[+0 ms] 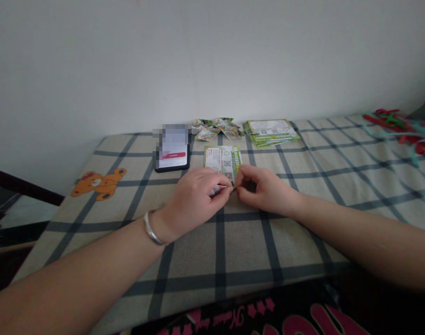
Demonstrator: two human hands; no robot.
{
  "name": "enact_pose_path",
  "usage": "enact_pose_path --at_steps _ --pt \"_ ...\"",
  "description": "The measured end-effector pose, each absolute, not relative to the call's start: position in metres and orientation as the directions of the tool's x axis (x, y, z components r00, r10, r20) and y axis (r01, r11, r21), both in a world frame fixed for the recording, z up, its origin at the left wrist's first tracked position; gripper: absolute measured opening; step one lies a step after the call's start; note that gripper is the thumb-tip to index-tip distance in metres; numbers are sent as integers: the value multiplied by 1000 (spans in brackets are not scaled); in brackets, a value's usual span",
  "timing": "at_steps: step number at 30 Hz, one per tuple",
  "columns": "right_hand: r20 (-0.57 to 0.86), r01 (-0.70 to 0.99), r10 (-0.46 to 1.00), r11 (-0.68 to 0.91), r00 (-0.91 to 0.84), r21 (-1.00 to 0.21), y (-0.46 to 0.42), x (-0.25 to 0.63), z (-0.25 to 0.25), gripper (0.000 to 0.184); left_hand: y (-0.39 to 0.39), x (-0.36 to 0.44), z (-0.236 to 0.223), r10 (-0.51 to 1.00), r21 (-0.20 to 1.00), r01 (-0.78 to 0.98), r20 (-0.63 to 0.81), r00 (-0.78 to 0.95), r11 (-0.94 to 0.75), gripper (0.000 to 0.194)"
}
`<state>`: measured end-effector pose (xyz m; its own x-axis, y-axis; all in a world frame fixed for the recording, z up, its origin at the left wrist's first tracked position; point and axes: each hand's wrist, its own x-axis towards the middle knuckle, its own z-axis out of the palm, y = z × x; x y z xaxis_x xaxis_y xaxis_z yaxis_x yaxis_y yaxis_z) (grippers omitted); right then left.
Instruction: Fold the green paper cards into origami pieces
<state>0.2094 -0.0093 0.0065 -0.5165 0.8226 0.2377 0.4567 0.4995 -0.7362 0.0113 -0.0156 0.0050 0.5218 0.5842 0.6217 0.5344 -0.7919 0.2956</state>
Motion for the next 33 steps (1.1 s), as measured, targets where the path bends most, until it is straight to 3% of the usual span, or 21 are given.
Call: enact_pose_path --at_steps 12,19,24,33 --pt "168 347 837 387 -521 -854 -5 214 1 8 -17 10 9 644 390 528 595 480 -754 6" --pt "178 147 803 312 -568 -939 0 216 -6 13 -14 6 10 747 487 588 565 351 -645 6" --pt "200 166 824 332 -530 -928 0 214 -3 6 -10 5 10 795 548 594 525 303 -588 9" --pt "111 207 854 246 -507 -947 6 210 2 19 -9 3 10 799 605 526 500 333 -598 10"
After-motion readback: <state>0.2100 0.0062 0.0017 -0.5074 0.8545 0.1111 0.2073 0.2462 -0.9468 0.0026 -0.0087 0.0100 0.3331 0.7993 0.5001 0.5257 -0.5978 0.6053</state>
